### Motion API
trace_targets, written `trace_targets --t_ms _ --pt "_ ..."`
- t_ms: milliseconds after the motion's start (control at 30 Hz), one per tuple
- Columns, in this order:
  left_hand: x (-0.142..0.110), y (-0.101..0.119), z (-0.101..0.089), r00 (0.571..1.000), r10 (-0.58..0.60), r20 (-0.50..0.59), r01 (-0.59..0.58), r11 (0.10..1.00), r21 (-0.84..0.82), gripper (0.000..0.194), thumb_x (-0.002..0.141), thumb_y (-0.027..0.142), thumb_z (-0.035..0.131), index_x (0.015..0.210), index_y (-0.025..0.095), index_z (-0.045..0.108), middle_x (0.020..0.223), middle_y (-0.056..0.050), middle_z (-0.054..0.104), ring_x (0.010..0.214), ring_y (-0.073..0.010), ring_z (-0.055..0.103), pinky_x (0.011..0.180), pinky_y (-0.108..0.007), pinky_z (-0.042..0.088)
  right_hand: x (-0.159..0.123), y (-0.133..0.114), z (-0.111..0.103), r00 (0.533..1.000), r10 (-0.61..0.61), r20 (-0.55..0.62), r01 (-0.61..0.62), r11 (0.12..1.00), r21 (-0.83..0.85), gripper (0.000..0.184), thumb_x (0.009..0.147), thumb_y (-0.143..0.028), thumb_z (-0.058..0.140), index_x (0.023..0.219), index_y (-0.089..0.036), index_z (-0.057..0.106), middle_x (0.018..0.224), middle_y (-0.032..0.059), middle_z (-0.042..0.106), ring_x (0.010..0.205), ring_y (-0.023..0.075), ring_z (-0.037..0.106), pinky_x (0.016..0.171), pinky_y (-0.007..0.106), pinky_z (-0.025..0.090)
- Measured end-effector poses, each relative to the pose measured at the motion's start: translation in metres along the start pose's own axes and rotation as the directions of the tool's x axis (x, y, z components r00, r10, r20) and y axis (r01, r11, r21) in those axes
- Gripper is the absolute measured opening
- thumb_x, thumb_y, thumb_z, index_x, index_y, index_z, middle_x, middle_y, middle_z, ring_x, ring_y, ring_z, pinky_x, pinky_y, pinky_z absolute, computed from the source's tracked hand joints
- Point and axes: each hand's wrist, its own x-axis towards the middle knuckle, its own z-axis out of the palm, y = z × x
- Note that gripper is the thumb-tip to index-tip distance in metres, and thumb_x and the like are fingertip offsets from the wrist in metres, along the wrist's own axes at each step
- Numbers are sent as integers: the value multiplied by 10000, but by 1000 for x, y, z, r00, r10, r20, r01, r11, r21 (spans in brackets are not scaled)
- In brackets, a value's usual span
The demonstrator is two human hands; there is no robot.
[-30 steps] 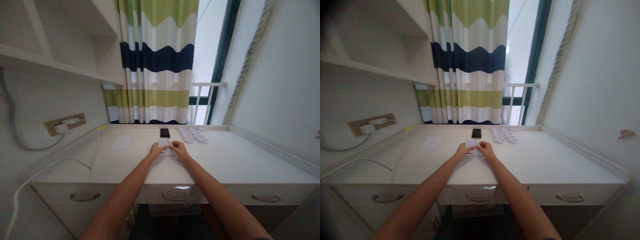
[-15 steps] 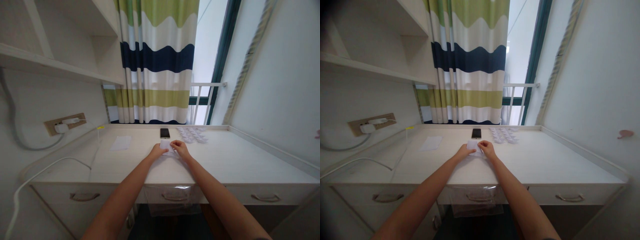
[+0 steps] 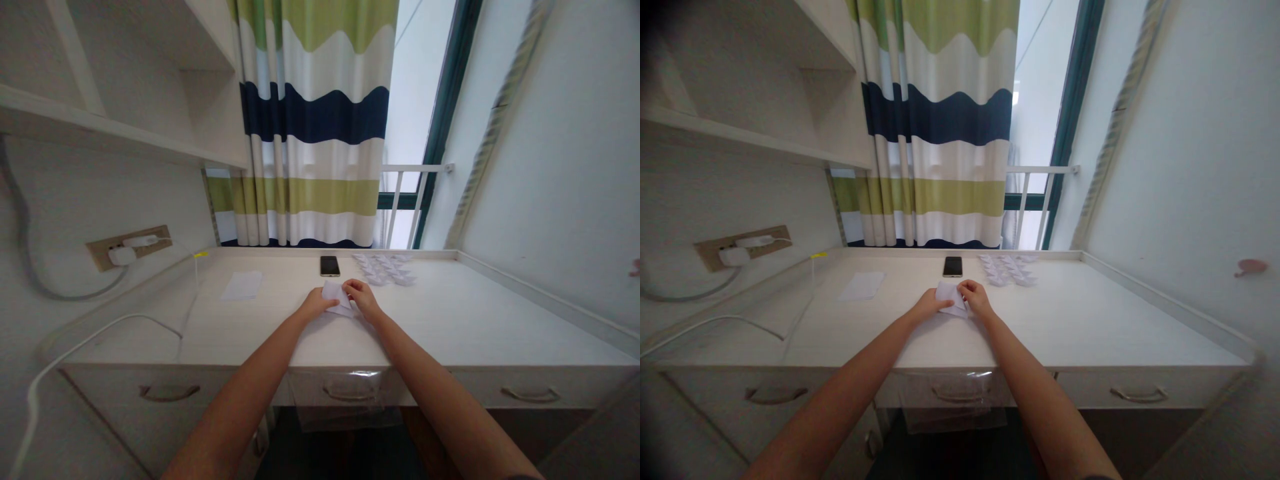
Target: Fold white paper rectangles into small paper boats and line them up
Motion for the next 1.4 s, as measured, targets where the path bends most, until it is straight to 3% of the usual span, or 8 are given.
trace_targets --t_ms 200,333,500,700,1200,1400 --pt "0 5 -4 991 -45 -123 38 998 -59 311 586 114 631 894 67 618 882 -102 655 765 -171 604 669 -244 451 0 3 1 999 -11 34 13 998 -58 265 529 -396 640 619 -159 563 485 -44 470 456 72 366 450 217 274" --pt "0 4 -4 993 -41 -114 37 999 -35 318 580 102 638 895 66 619 894 -108 654 787 -174 606 698 -250 452 0 5 -1 998 -52 45 57 992 -111 278 546 -418 630 589 -151 567 431 -48 435 435 72 344 440 223 245" --pt "3 -1 -4 993 -18 -116 12 999 -46 322 587 121 638 904 70 610 914 -106 649 802 -169 602 707 -251 452 -1 3 -1 998 -55 36 59 989 -133 288 555 -425 624 601 -145 579 440 -43 452 441 76 363 444 223 271" --pt "7 -3 -6 972 -69 -223 53 996 -77 295 593 162 641 872 70 615 892 -123 648 801 -192 603 641 -241 462 1 5 -2 999 -32 30 36 988 -148 287 560 -430 610 612 -149 586 494 -25 507 461 82 407 452 221 318" --pt "12 -8 -5 966 -110 -233 52 969 -241 310 591 167 642 875 49 604 854 -129 645 690 -168 605 547 -228 474 0 2 -3 993 -112 28 115 961 -252 240 602 -396 566 590 -157 558 423 -42 445 416 83 382 437 226 298" --pt "11 -7 -8 954 -124 -273 52 966 -254 307 583 179 652 861 55 611 863 -124 647 723 -171 606 540 -207 471 2 5 -3 993 -112 40 117 974 -196 244 597 -400 564 634 -159 563 463 -36 471 437 86 400 448 227 313"
